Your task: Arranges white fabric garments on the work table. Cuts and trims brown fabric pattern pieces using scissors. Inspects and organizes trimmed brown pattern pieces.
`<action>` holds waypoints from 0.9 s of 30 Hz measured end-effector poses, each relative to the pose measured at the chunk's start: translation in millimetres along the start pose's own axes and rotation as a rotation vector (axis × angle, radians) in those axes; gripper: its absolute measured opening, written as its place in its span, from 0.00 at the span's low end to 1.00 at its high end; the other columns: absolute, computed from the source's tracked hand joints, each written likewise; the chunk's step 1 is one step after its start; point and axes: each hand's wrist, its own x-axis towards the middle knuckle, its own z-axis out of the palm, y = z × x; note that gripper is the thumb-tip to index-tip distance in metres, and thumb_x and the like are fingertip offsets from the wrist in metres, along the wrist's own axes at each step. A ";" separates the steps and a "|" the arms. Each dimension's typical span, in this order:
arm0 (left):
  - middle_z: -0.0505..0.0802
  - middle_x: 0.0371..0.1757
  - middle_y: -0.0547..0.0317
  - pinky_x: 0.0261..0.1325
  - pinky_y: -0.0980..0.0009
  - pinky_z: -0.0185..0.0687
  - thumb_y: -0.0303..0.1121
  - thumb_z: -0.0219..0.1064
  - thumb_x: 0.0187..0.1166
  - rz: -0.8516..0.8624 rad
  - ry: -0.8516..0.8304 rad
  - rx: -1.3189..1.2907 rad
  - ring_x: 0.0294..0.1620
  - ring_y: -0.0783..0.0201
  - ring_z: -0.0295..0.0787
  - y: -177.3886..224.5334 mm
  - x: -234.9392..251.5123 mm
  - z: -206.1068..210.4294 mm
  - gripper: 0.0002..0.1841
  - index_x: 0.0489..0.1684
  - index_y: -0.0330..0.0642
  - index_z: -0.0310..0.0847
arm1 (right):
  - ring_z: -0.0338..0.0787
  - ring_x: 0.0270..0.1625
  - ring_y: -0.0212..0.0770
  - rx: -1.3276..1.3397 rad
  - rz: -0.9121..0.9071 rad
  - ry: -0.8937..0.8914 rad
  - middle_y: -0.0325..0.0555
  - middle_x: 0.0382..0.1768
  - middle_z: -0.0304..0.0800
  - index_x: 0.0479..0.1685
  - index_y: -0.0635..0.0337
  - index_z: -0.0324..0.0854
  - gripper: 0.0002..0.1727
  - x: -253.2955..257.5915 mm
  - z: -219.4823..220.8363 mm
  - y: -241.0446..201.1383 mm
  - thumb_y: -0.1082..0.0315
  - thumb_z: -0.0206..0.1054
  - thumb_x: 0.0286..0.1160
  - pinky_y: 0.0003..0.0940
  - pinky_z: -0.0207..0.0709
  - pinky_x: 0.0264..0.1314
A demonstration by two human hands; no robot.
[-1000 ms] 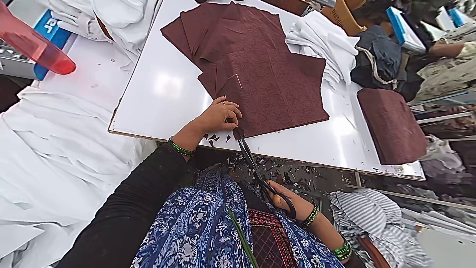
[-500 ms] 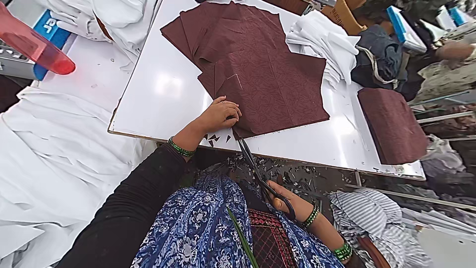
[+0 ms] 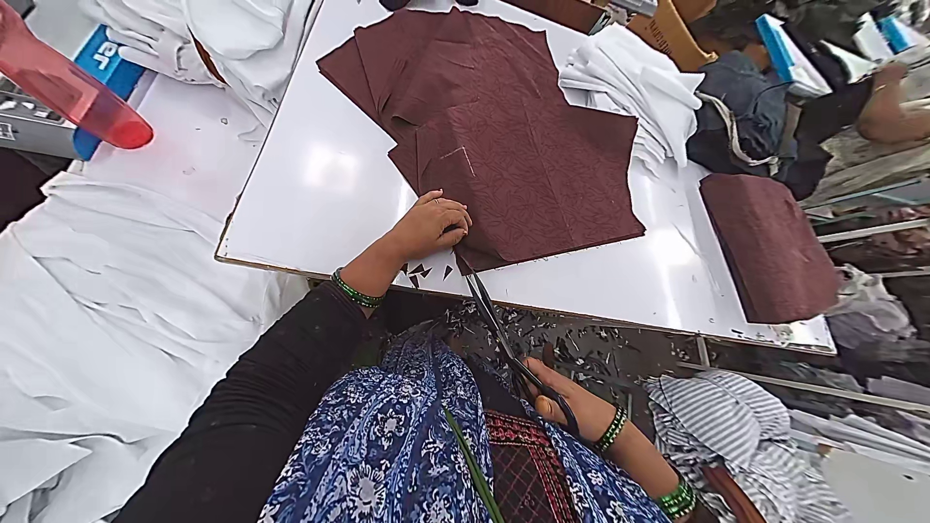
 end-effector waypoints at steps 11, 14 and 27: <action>0.94 0.62 0.45 0.89 0.36 0.47 0.32 0.58 0.84 -0.015 -0.004 -0.009 0.79 0.45 0.80 1.9 -0.1 0.6 0.15 0.41 0.33 0.90 | 0.74 0.28 0.18 -0.031 0.048 0.045 0.25 0.30 0.74 0.53 0.57 0.69 0.59 11.4 4.5 -11.4 0.10 0.65 0.34 0.17 0.70 0.34; 0.94 0.62 0.45 0.89 0.36 0.47 0.32 0.58 0.84 -0.017 -0.005 -0.007 0.79 0.46 0.80 2.7 -0.5 0.0 0.15 0.41 0.32 0.90 | 0.74 0.30 0.20 -0.063 0.046 0.054 0.27 0.31 0.74 0.54 0.58 0.69 0.57 18.9 5.7 -15.4 0.13 0.65 0.40 0.20 0.70 0.36; 0.94 0.61 0.46 0.88 0.37 0.49 0.32 0.58 0.84 0.000 0.014 -0.002 0.78 0.46 0.82 0.7 -1.1 1.7 0.15 0.40 0.33 0.90 | 0.73 0.22 0.19 0.091 0.007 0.111 0.23 0.21 0.71 0.47 0.54 0.67 0.50 26.0 14.0 -22.1 0.14 0.66 0.45 0.17 0.70 0.30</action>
